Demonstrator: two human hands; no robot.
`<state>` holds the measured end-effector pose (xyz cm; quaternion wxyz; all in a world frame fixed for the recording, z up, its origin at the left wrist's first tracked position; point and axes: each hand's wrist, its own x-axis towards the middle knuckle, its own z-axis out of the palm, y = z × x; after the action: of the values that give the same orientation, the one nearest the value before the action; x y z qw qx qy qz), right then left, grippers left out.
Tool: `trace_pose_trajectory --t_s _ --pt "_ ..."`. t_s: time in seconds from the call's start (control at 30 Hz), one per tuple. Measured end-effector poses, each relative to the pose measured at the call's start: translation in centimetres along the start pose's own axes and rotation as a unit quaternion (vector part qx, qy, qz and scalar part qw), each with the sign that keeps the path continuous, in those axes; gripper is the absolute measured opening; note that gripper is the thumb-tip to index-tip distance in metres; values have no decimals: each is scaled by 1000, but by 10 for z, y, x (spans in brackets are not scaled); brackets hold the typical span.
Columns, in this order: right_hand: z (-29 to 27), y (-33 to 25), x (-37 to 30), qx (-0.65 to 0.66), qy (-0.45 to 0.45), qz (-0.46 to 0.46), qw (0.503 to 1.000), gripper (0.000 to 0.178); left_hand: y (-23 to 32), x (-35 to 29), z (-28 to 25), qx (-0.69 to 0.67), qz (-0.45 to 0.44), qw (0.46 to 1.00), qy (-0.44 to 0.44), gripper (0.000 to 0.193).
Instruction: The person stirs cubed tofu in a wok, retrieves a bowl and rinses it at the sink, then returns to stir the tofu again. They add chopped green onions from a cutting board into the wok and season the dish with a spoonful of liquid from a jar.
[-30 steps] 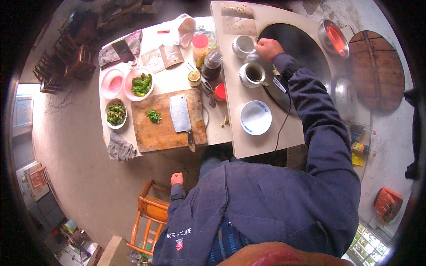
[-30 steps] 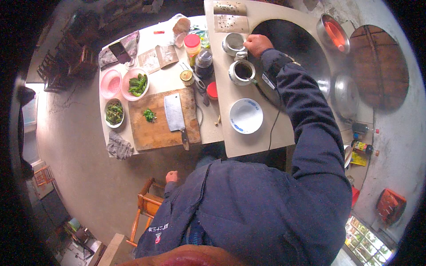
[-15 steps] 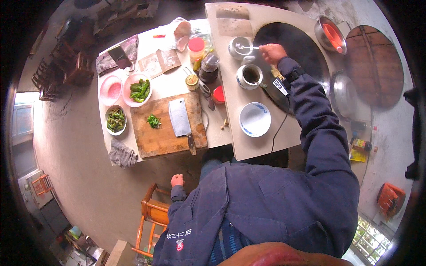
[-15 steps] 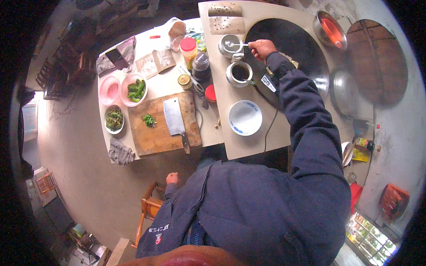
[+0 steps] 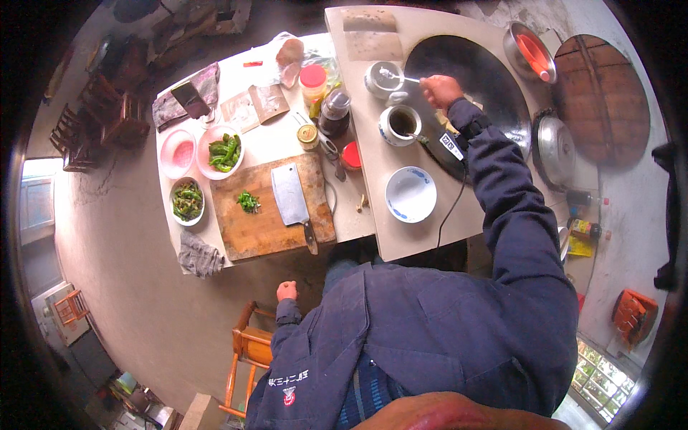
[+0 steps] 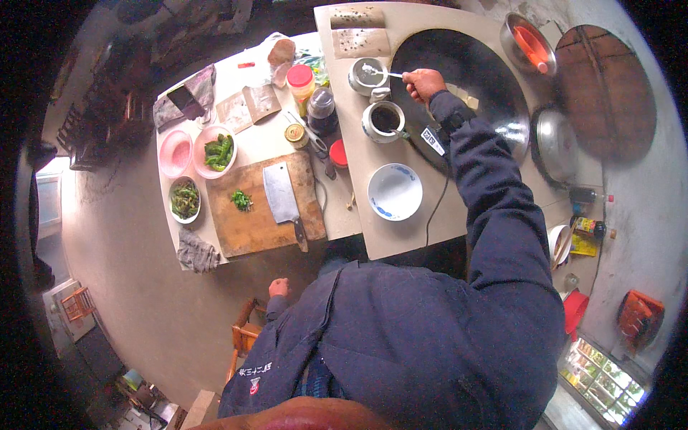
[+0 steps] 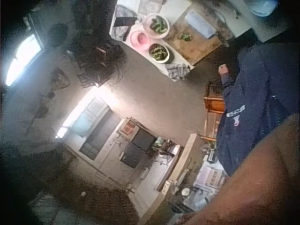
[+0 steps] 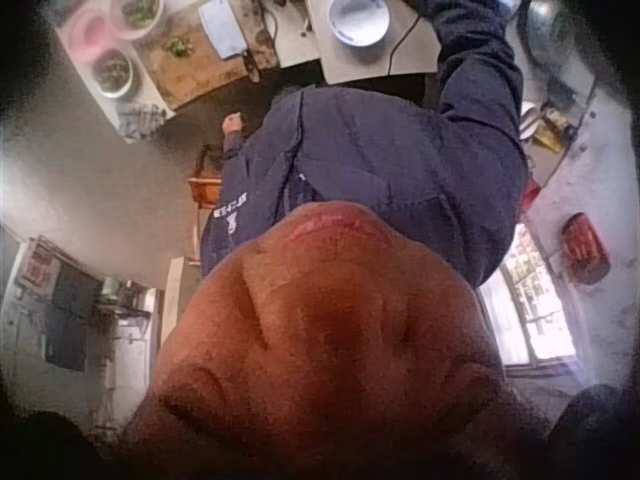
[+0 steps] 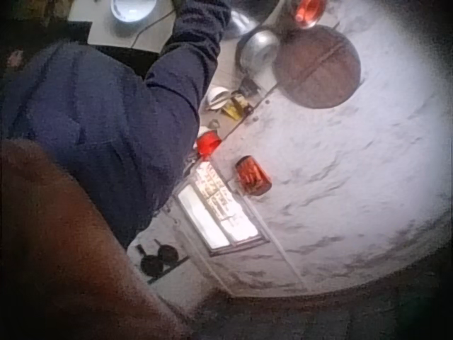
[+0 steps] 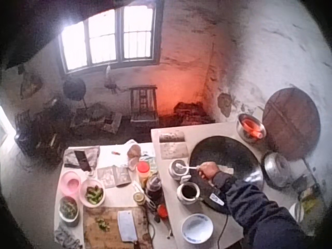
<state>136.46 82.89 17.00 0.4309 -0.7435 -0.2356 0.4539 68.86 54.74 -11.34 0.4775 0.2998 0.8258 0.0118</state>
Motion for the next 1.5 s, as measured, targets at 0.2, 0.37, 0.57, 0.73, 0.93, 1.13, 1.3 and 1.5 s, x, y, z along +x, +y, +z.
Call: trace_pose_trajectory --t_s 0.2,0.37,0.57,0.73,0.93,1.13,1.3,1.5 --pt "-2 0 -3 -13 2 -25 1000 20 3 2 -1 -41 -17 999 -18 20" --pt "-1 -11 -1 -107 16 -57 992 20 16 -6 -2 -15 15 1000 -8 20" --pt "23 -24 9 -425 121 -242 864 30 15 -2 0 -18 22 1000 -10 21" --pt "39 -23 18 -446 108 -222 860 31 3 6 2 -31 25 999 -7 21" --pt "37 -9 28 -339 99 -210 912 28 -7 7 1 -41 -3 999 -19 24" --pt "27 0 23 -156 40 -113 980 25 -10 10 5 -38 3 999 -15 23" --pt "23 4 9 -13 24 -52 998 21 -9 13 6 -54 -28 998 -26 22" --pt "17 4 -11 41 23 -35 998 19 -1 13 4 -46 -19 998 -30 22"
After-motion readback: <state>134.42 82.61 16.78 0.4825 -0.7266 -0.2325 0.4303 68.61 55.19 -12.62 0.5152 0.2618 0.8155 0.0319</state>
